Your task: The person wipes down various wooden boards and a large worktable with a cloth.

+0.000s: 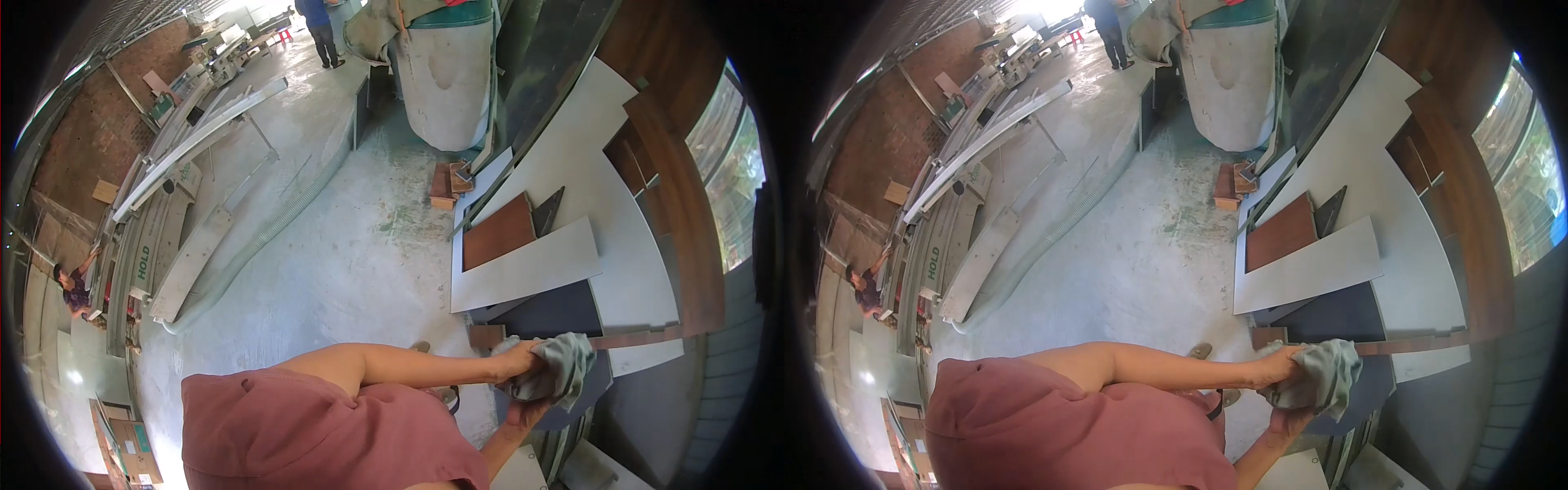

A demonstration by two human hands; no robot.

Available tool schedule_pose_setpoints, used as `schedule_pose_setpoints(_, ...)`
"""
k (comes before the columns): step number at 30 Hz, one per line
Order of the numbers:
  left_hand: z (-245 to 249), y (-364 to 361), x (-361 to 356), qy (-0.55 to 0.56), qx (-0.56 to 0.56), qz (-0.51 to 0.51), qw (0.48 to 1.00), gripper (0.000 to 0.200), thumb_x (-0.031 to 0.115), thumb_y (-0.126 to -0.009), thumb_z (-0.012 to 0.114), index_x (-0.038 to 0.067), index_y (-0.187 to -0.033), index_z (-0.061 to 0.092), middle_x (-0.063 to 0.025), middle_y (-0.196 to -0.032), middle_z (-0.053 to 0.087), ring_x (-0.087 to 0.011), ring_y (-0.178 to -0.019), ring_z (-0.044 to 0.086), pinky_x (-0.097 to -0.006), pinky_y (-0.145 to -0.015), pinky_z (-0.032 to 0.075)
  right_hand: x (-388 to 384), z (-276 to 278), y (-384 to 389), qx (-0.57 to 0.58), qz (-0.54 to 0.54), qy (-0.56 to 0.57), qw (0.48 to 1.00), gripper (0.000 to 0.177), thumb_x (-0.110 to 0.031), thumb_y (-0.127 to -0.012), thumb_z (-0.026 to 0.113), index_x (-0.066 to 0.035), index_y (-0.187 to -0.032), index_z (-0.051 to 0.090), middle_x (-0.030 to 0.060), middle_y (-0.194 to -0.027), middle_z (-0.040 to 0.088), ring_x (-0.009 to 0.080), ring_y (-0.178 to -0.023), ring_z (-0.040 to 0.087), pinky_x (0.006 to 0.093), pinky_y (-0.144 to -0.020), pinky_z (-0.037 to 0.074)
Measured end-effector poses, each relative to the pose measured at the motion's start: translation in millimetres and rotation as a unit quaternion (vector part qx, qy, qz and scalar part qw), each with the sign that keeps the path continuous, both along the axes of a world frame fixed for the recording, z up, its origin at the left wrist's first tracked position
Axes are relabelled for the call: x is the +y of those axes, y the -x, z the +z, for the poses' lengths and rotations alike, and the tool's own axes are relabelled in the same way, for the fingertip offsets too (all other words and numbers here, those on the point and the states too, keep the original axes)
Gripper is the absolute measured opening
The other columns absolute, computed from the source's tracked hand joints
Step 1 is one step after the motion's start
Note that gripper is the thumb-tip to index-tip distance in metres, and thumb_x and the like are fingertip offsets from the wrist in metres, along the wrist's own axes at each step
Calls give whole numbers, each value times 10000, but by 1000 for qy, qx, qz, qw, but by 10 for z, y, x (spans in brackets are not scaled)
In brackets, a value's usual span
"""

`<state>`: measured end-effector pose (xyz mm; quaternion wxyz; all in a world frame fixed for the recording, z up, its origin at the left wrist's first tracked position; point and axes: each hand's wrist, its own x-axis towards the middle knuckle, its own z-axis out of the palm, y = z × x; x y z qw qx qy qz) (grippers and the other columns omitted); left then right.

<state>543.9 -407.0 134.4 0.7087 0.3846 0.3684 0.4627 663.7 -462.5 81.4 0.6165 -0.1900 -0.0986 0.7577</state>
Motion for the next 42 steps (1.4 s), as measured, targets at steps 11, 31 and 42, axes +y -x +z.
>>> schedule_pose_setpoints(11, 70, 536, -3, 150, 136, -147, 968, 871, 493, -730, 597, 143, -1357, 104, -200, -1343, 191, -314, -1164, 368, -439, -872, 395, 138, 503, -298, -514, -217, 257, 789, 486, -298, -788, 609, 37, -1095, 436, 153, -1080, 492, 238, -908, 532, 327, -786, 433)
schedule_pose_setpoints(31, -319, 2389, 1122, 50, 66, 186, 979, 527, 256, -708, 632, 17, -1126, 419, -101, -978, 556, -189, -881, 541, -283, -795, 420, 1234, -30, 2030, -104, 161, 88, 977, 870, -625, -702, 516, -89, -1322, 225, 97, -1356, 227, 234, -1246, 207, 411, -958, 285)
schedule_pose_setpoints(42, -664, 3546, 1581, -32, 185, -80, 979, 784, 427, -712, 599, 41, -1293, 239, -204, -1208, 382, -292, -1094, 408, -340, -917, 340, 1807, -272, 3214, -228, 87, 66, 968, 504, -359, -819, 529, -59, -1202, 395, 96, -1166, 468, 222, -1047, 475, 377, -896, 394)
